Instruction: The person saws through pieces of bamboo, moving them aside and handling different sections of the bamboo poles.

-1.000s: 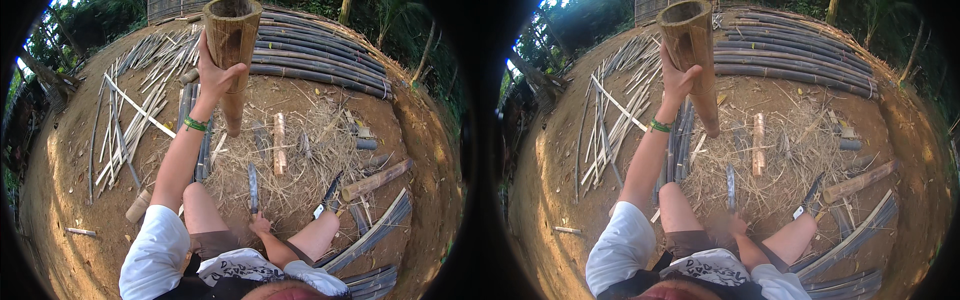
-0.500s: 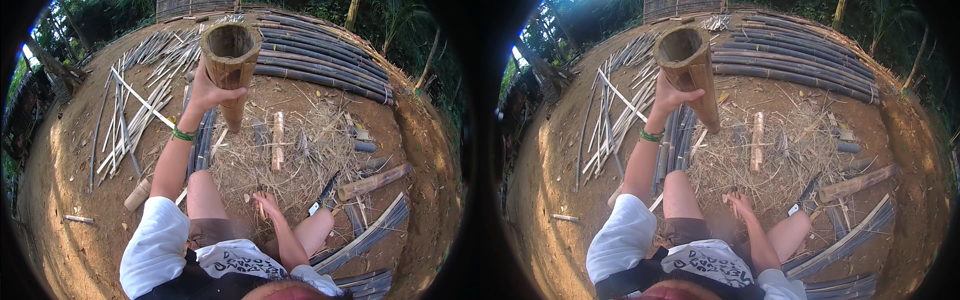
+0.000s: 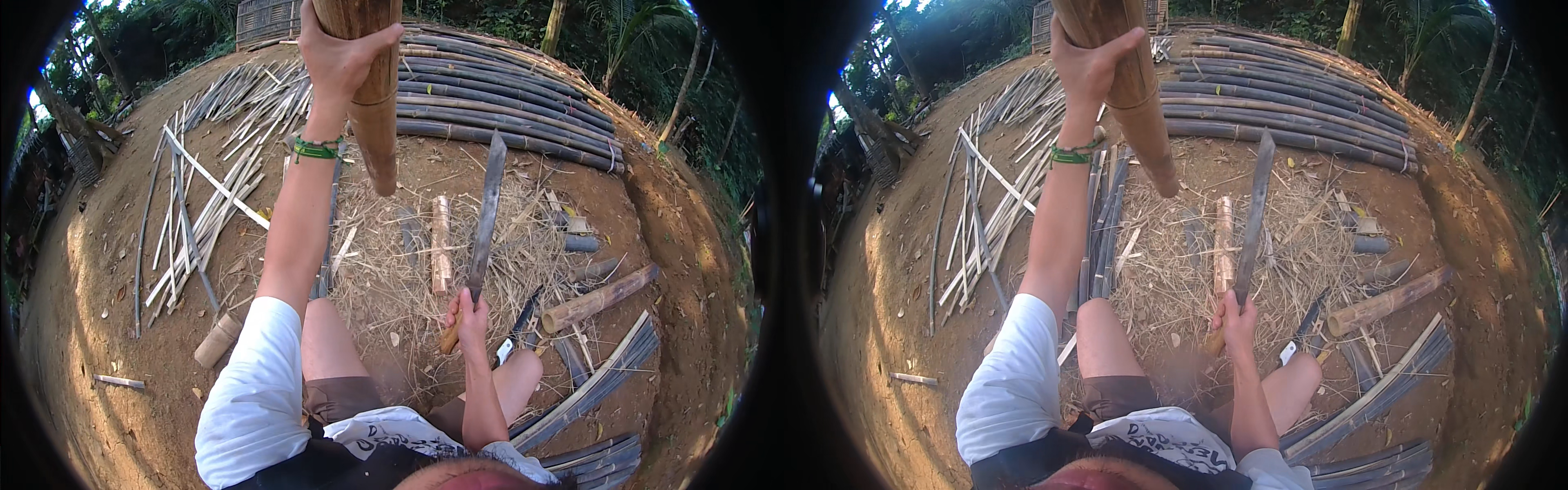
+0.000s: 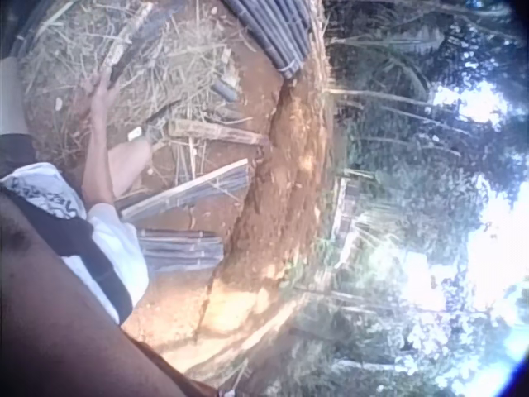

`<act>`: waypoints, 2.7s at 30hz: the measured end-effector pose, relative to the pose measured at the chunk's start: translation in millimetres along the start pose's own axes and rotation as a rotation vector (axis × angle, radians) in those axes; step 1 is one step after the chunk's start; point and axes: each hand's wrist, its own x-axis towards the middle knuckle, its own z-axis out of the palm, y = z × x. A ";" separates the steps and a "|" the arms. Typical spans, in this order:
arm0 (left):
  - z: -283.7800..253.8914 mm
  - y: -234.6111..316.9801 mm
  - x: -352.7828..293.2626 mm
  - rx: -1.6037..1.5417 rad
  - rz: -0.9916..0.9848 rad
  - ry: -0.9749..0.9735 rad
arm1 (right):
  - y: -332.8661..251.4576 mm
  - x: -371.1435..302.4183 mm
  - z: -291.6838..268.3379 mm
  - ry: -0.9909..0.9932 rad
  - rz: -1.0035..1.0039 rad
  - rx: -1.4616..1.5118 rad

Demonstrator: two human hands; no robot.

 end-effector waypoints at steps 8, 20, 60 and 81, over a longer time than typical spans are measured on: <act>-30.1 -22.4 -108.1 0.194 -0.165 -0.235 | -24.2 -22.8 -13.2 -0.042 -0.214 -0.150; -81.7 20.1 -294.1 0.332 -0.267 -0.456 | -36.8 -80.0 12.8 -0.168 -0.102 -0.091; -64.0 51.0 -270.7 0.322 -0.282 -0.335 | -39.2 -102.0 47.9 -0.241 -0.155 -0.210; -57.1 58.9 -257.5 0.399 -0.217 -0.347 | -56.4 -98.7 65.1 -0.198 -0.254 -0.466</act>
